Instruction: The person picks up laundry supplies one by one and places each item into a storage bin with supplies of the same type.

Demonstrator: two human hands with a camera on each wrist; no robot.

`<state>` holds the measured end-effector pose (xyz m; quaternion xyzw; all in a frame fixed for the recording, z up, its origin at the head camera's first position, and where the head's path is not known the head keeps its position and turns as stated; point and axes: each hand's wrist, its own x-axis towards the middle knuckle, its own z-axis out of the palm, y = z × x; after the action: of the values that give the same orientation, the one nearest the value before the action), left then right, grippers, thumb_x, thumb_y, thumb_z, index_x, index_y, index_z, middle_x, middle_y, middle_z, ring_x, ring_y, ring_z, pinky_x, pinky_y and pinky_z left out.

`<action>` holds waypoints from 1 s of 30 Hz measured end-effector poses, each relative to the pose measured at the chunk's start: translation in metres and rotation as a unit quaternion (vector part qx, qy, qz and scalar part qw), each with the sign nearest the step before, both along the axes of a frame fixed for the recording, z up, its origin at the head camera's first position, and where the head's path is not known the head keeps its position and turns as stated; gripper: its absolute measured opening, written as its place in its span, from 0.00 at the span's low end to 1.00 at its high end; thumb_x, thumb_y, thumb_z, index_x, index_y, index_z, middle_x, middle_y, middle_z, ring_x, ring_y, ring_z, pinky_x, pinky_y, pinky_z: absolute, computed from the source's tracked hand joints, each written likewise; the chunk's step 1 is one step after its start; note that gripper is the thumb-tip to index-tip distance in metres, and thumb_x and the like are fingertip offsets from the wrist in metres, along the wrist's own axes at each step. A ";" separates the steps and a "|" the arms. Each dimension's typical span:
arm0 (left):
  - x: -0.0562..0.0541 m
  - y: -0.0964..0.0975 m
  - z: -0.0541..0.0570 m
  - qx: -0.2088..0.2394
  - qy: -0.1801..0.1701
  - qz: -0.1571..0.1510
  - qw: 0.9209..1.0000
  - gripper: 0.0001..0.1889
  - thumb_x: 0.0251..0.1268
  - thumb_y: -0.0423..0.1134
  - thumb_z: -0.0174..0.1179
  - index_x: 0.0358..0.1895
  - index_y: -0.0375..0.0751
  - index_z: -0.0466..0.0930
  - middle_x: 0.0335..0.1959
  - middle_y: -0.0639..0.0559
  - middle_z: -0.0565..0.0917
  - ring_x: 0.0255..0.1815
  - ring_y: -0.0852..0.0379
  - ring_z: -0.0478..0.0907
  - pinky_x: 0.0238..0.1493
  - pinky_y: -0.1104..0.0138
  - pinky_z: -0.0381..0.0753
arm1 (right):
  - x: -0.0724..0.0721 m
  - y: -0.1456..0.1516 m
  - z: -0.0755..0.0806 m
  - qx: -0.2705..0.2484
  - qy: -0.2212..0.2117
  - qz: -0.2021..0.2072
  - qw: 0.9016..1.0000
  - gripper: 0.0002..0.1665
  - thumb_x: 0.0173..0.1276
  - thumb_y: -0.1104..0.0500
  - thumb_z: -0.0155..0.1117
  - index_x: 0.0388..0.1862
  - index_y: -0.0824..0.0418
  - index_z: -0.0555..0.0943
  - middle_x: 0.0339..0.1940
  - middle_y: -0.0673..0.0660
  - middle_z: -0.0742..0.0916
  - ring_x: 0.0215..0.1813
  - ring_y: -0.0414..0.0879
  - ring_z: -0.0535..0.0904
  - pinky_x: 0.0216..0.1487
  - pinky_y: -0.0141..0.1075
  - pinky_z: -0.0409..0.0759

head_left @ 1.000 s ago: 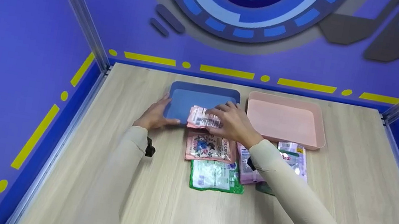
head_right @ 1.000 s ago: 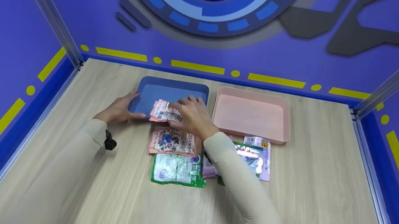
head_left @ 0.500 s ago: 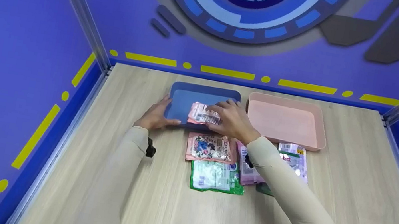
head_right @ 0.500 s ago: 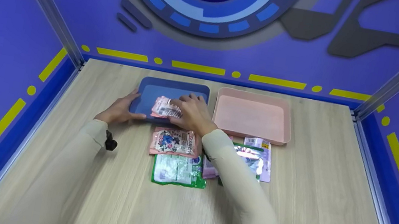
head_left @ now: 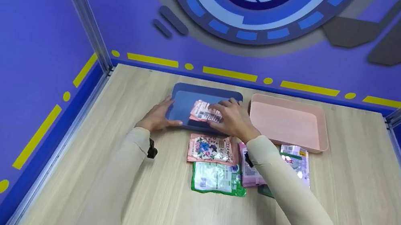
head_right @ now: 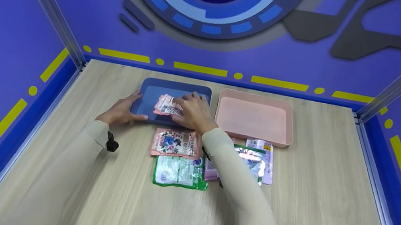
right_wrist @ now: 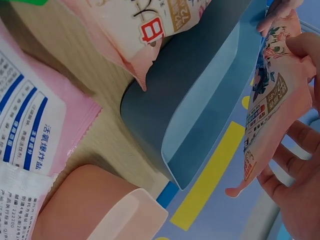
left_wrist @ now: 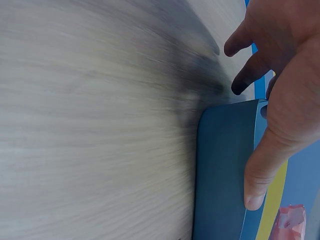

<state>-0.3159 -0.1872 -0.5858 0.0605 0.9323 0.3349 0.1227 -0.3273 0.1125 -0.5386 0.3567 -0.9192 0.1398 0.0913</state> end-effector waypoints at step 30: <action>0.001 -0.001 0.000 0.000 -0.002 -0.005 1.000 0.55 0.62 0.55 0.73 0.83 0.37 0.48 0.86 0.46 0.41 0.85 0.43 0.42 0.82 0.52 0.47 | -0.022 -0.006 -0.009 0.039 -0.023 -0.065 0.997 0.28 0.66 0.40 0.71 0.62 0.48 0.84 0.56 0.57 0.86 0.54 0.58 0.76 0.58 0.61 0.74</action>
<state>-0.3150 -0.1879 -0.5854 0.0648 0.9316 0.3348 0.1259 -0.3497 0.1066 -0.5472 0.2963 -0.9471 0.1054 0.0645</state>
